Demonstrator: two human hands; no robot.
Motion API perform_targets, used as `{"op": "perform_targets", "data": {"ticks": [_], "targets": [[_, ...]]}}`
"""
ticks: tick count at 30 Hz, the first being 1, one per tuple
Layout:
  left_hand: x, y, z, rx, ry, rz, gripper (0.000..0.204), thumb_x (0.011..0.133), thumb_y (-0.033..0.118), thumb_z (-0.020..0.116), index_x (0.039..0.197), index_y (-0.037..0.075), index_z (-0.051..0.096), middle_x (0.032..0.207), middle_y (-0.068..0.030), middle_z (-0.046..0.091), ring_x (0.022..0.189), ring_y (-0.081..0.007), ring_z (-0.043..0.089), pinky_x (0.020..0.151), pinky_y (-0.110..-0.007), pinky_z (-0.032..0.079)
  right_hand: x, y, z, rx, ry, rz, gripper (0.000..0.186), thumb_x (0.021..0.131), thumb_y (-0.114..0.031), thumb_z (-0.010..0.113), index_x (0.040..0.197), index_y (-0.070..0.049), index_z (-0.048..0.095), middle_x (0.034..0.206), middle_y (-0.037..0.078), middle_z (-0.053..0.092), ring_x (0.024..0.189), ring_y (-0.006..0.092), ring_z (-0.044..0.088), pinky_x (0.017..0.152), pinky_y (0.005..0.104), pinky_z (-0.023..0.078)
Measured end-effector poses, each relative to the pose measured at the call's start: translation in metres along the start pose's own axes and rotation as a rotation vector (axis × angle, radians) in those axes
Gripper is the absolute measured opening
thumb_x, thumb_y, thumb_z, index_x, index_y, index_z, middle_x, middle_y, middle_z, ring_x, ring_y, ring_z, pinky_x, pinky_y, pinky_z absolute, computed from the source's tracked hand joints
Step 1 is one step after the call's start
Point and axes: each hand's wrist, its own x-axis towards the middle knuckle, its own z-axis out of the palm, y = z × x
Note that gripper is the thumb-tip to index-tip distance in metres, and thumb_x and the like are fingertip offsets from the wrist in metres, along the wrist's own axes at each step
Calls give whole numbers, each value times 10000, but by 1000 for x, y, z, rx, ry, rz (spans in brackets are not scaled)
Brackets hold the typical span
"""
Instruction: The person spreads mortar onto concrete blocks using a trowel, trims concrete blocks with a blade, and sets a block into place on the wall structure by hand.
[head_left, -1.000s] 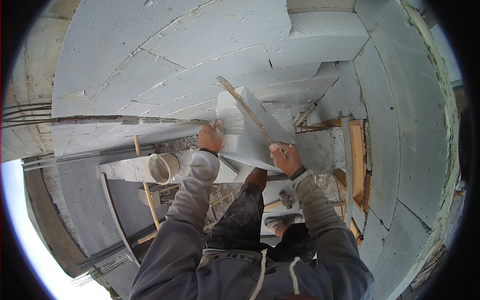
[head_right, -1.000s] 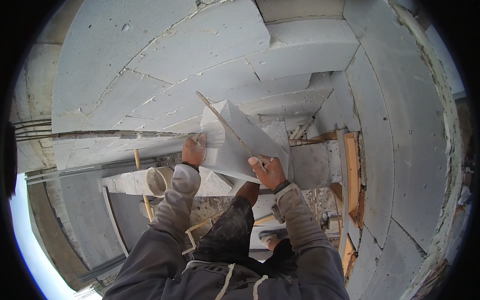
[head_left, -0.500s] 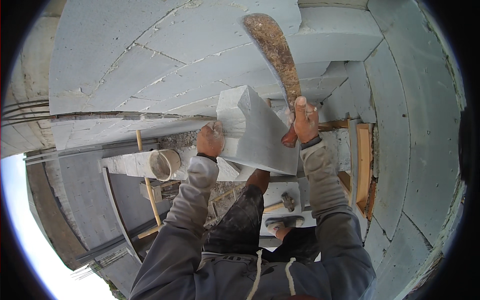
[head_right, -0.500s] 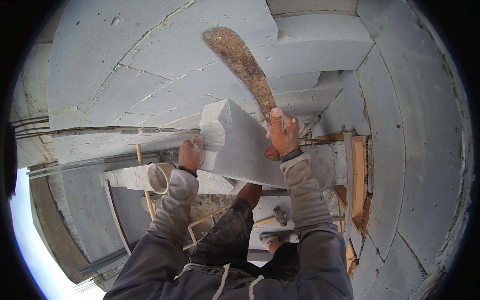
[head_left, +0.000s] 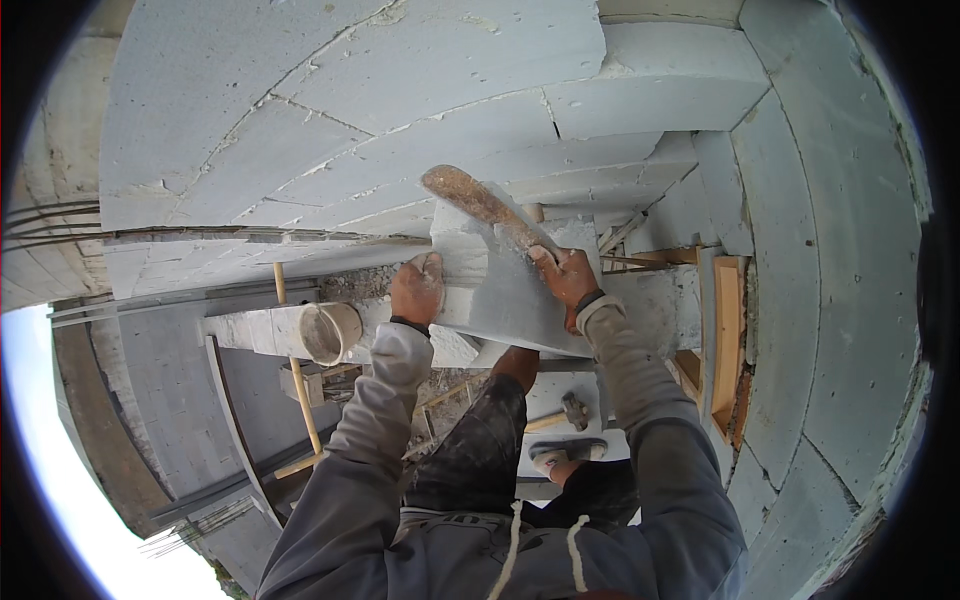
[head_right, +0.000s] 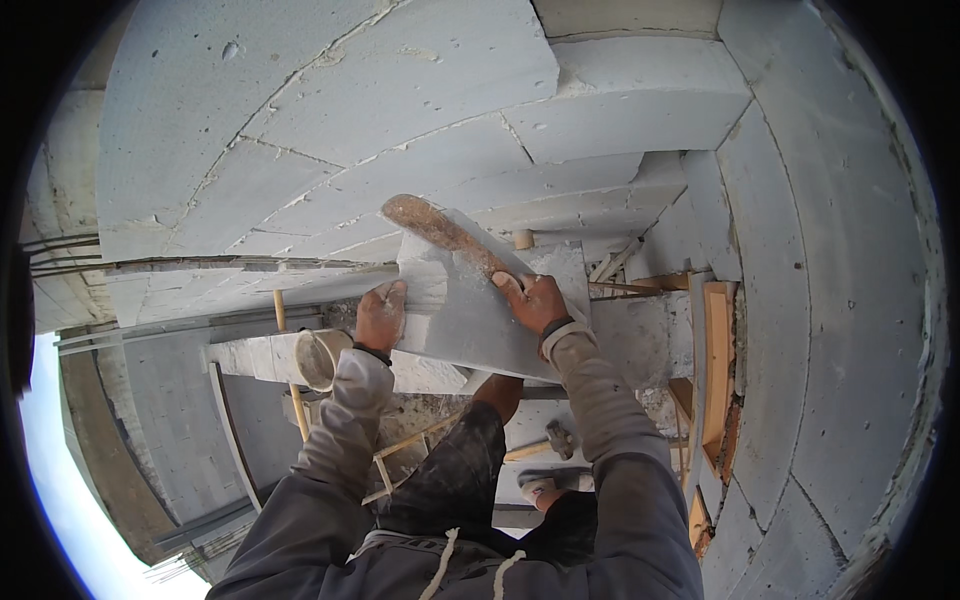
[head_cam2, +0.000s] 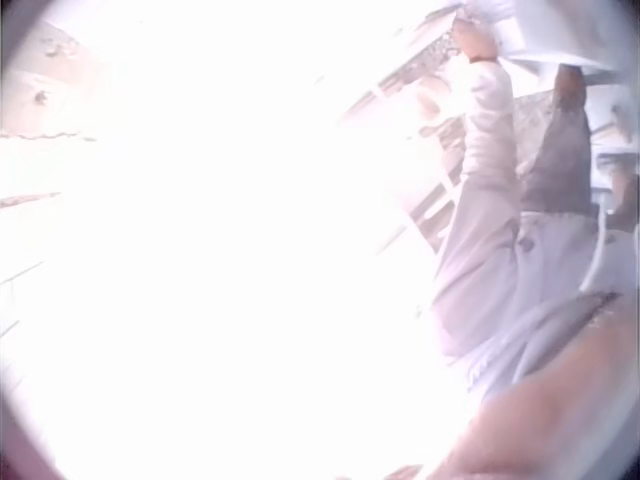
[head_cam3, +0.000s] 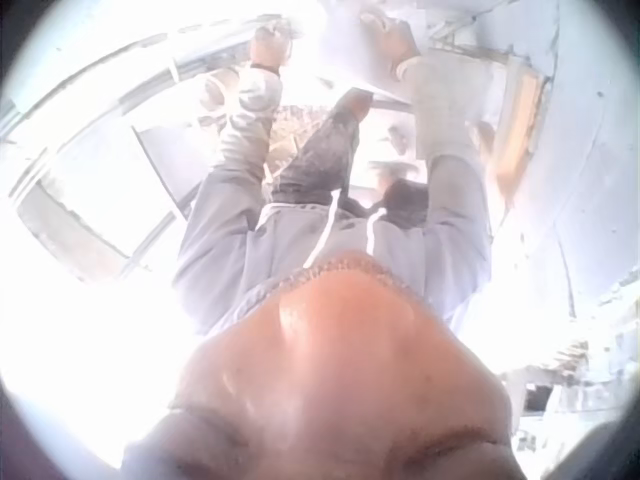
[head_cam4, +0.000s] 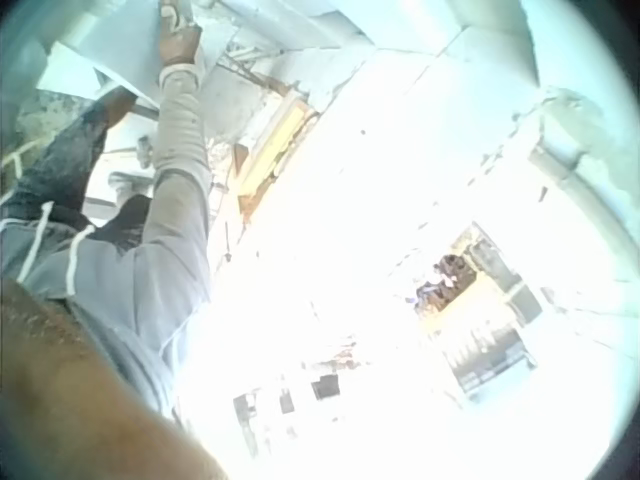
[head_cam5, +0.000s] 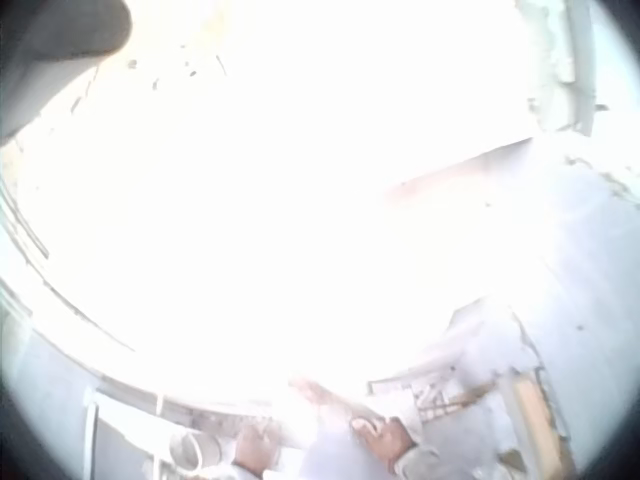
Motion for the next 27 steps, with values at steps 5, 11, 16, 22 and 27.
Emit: {"op": "perform_targets", "data": {"ticks": [5,11,16,22,27], "targets": [[-2,-10,4,-42,17,24,251,876,221,511,897,10,645,773,-253,609,761,-424,592,669,-436,470,1,-14,-32,267,74,90,607,830,-572,531,754,23,626,593,73,573,593,164,542,577,324,435],[0,1,4,-13,16,66,251,875,222,509,890,8,640,781,-253,604,764,-431,584,665,-438,467,11,23,4,-155,125,-71,636,793,-617,544,721,10,621,558,83,568,560,193,565,541,357,433],[1,-15,3,-17,41,28,243,874,227,507,892,26,643,782,-242,605,767,-435,576,658,-449,464,4,-16,-30,298,168,2,575,839,-556,535,751,3,635,565,26,547,518,111,486,481,304,384],[5,-2,4,34,-33,-17,248,875,226,503,855,18,636,758,-240,603,764,-434,575,651,-453,461,16,15,-4,76,293,-166,601,839,-585,510,803,4,629,553,20,525,515,85,462,475,297,379],[6,-17,3,-94,44,85,251,873,235,510,840,15,628,765,-236,605,759,-442,572,651,-468,455,21,-3,-35,118,25,42,596,831,-560,525,895,19,649,690,196,624,647,299,611,633,378,462]]}}
